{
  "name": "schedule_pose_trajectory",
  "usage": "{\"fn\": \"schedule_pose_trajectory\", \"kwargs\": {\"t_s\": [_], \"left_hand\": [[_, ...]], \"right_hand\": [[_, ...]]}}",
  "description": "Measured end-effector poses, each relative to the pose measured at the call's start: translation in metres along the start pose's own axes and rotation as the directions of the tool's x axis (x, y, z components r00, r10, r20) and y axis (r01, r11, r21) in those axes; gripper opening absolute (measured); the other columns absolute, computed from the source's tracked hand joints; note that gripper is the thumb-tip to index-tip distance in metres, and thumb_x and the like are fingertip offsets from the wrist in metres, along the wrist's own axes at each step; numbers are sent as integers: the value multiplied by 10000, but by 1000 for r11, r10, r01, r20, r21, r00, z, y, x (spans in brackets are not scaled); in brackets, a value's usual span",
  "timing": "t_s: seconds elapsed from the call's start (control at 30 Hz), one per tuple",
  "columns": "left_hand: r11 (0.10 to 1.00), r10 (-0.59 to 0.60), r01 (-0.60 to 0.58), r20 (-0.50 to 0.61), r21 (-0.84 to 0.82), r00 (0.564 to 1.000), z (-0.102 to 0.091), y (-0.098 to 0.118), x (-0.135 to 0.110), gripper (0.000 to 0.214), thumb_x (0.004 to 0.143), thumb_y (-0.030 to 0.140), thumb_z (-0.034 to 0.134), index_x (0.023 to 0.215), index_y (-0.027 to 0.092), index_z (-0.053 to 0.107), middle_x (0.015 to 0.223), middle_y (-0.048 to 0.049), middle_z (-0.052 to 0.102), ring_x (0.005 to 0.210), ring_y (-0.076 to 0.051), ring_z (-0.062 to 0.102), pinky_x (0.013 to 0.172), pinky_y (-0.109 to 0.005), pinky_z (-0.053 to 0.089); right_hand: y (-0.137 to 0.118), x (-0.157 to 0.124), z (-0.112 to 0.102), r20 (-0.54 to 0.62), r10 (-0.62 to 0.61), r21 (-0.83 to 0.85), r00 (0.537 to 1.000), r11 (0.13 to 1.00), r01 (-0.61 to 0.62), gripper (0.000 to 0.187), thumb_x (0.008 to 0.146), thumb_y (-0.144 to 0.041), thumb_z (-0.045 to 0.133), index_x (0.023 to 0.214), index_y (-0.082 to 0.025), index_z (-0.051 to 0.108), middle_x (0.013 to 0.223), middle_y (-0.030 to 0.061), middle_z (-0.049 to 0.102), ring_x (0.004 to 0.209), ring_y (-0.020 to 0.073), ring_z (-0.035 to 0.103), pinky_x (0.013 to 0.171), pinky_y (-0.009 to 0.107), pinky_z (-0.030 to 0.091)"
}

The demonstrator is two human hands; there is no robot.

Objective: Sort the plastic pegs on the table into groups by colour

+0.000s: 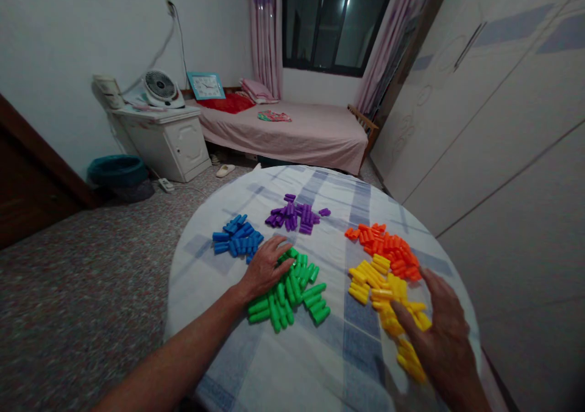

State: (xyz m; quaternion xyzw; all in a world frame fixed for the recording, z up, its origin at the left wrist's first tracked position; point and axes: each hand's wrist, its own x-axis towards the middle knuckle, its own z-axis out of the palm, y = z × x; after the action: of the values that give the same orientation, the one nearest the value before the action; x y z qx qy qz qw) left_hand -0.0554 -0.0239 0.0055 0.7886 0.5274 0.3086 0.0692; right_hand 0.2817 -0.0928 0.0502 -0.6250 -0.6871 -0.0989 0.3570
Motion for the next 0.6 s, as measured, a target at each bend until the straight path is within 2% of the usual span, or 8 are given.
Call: {"fn": "schedule_pose_trajectory", "kwargs": {"t_s": [0.1,0.17,0.23,0.33,0.47,0.6], "left_hand": [[999,34,-35,69,11,997,7,-4,-3,396,906,418,444,1226,216,560,1294,-86,550,1247,-237,456,1062,-418,371],[999,40,-40,83,5,996,9,-3,-2,403,911,426,428,1231,218,559,1282,-86,560,1210,-228,495,1032,-401,407],[1000,30,-29,80,-5,996,10,-2,-2,408,917,428,414,1225,206,565,1278,-96,561,1171,-221,527,1007,-385,433],[1000,27,-26,66,-18,997,10,-2,-1,407,922,423,405,1211,194,576,1271,-103,564,1161,-219,535,1002,-376,439],[999,31,-30,59,-25,998,9,-2,-1,387,921,412,414,1190,198,590,1249,-94,579,1153,-214,539,1001,-371,439],[999,21,-19,50,-35,999,8,0,0,369,917,402,426,1173,200,598,1223,-88,592,1130,-214,549,985,-375,447]], "right_hand": [[38,-48,9,162,64,-166,985,985,-37,757,739,-665,472,1390,-309,324,1373,135,440,1216,357,444,850,524,450],[49,-70,17,200,102,-218,974,974,-58,803,733,-643,486,1405,-245,300,1367,172,431,1182,384,472,822,552,454],[48,-76,22,248,144,-258,958,963,-78,835,742,-623,480,1421,-191,259,1416,190,361,1225,387,434,882,564,421],[36,-63,31,293,170,-249,941,964,-97,860,743,-615,473,1425,-145,239,1459,198,290,1288,373,362,961,550,367],[24,-34,49,300,225,-245,927,957,-154,881,705,-606,499,1403,-109,293,1445,203,322,1306,375,328,996,543,329],[16,-15,71,293,212,-218,932,964,-150,883,689,-612,507,1395,-119,314,1453,192,317,1317,356,315,1020,523,300]]}}
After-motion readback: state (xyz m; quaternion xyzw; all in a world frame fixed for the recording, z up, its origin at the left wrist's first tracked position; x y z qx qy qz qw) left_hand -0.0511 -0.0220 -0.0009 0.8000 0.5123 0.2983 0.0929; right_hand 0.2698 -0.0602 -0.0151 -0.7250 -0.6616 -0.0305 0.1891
